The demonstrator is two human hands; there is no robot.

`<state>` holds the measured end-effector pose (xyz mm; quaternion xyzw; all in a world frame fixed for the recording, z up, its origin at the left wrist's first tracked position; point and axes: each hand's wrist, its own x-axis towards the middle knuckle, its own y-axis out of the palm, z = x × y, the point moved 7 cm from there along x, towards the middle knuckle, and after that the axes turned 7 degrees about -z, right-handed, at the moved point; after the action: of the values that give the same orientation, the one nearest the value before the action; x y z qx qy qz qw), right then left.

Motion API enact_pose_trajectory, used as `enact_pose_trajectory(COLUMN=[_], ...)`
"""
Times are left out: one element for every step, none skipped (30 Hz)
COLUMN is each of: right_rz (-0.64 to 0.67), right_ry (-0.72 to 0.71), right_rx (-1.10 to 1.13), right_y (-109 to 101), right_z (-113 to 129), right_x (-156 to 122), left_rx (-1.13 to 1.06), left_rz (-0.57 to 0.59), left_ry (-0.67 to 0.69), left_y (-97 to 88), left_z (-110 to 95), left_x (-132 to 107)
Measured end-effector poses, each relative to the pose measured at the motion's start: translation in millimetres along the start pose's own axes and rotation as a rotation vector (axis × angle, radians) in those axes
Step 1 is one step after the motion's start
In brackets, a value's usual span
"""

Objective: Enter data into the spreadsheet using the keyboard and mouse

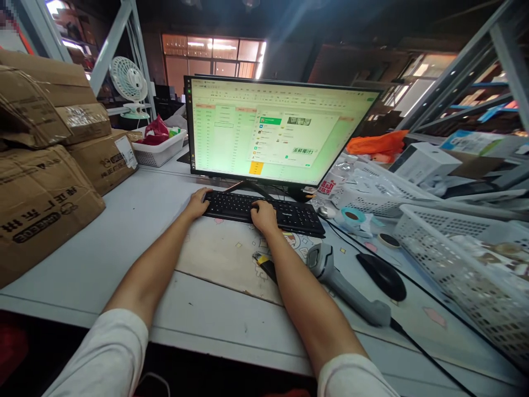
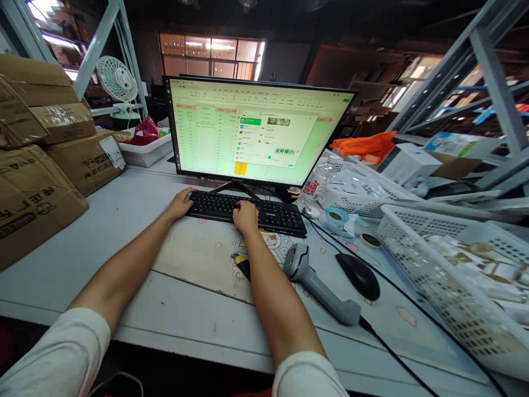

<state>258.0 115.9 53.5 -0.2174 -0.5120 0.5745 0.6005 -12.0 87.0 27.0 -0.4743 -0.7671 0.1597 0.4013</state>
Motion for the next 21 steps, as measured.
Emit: enact_pose_trajectory(right_rz=[-0.002, -0.004, -0.007, -0.010, -0.013, -0.017, -0.020, -0.024, -0.027, -0.031, -0.034, -0.038, -0.045, -0.055, -0.067, -0.081, -0.099, -0.118, -0.138, -0.161, -0.189], right_ry=[0.002, 0.004, 0.005, 0.007, 0.007, 0.007, 0.005, 0.002, -0.003, -0.008, -0.013, -0.016, -0.019, -0.020, -0.021, -0.023, -0.029, -0.040, -0.060, -0.093, -0.145], right_rx=[0.002, 0.004, 0.005, 0.006, 0.007, 0.008, 0.009, 0.012, 0.015, 0.019, 0.024, 0.029, 0.035, 0.041, 0.049, 0.058, 0.069, 0.083, 0.101, 0.125, 0.158], right_y=[-0.3, -0.7, -1.0, -1.4, -1.8, -2.2, -2.5, -2.9, -3.0, -3.0, -2.7, -2.2, -1.8, -1.8, -2.4, -4.1, -7.2, -11.8, -17.5, -23.9, -30.3], right_z=[-0.1, -0.2, -0.4, -0.7, -0.8, -0.9, -0.7, -0.2, 0.5, 1.3, 2.2, 2.8, 3.1, 2.9, 2.1, 1.0, -0.1, -0.4, 0.8, 4.9, 13.1], right_x=[-0.2, -0.3, -0.4, -0.4, -0.4, -0.2, 0.0, 0.2, 0.4, 0.5, 0.5, 0.6, 0.8, 1.1, 1.6, 2.5, 3.9, 5.9, 8.5, 12.0, 16.4], left_rx=[0.008, 0.016, 0.023, 0.033, 0.049, 0.071, 0.095, 0.120, 0.141, 0.155, 0.160, 0.161, 0.160, 0.157, 0.150, 0.142, 0.134, 0.127, 0.123, 0.122, 0.125], left_rz=[0.026, 0.050, 0.073, 0.096, 0.122, 0.152, 0.180, 0.205, 0.224, 0.234, 0.234, 0.228, 0.219, 0.210, 0.199, 0.184, 0.163, 0.138, 0.112, 0.087, 0.066], left_ry=[0.010, 0.019, 0.028, 0.036, 0.043, 0.043, 0.035, 0.022, 0.007, -0.008, -0.017, -0.020, -0.016, -0.008, 0.004, 0.019, 0.034, 0.046, 0.053, 0.058, 0.058], left_y=[0.9, 1.9, 3.0, 4.5, 6.6, 9.5, 12.7, 16.0, 19.1, 21.7, 23.5, 24.9, 25.9, 26.6, 26.7, 26.2, 24.8, 22.5, 19.5, 16.0, 12.3], left_z=[-0.6, -1.3, -2.1, -3.1, -4.2, -5.1, -5.9, -6.7, -7.7, -8.9, -10.4, -11.9, -13.1, -13.8, -14.0, -13.9, -13.6, -13.4, -13.7, -15.0, -17.3], left_x=[1.0, 1.9, 2.8, 3.7, 4.5, 5.2, 5.6, 5.6, 5.4, 4.8, 4.2, 3.5, 2.9, 2.5, 2.3, 2.5, 2.9, 3.2, 3.0, 2.1, 0.2])
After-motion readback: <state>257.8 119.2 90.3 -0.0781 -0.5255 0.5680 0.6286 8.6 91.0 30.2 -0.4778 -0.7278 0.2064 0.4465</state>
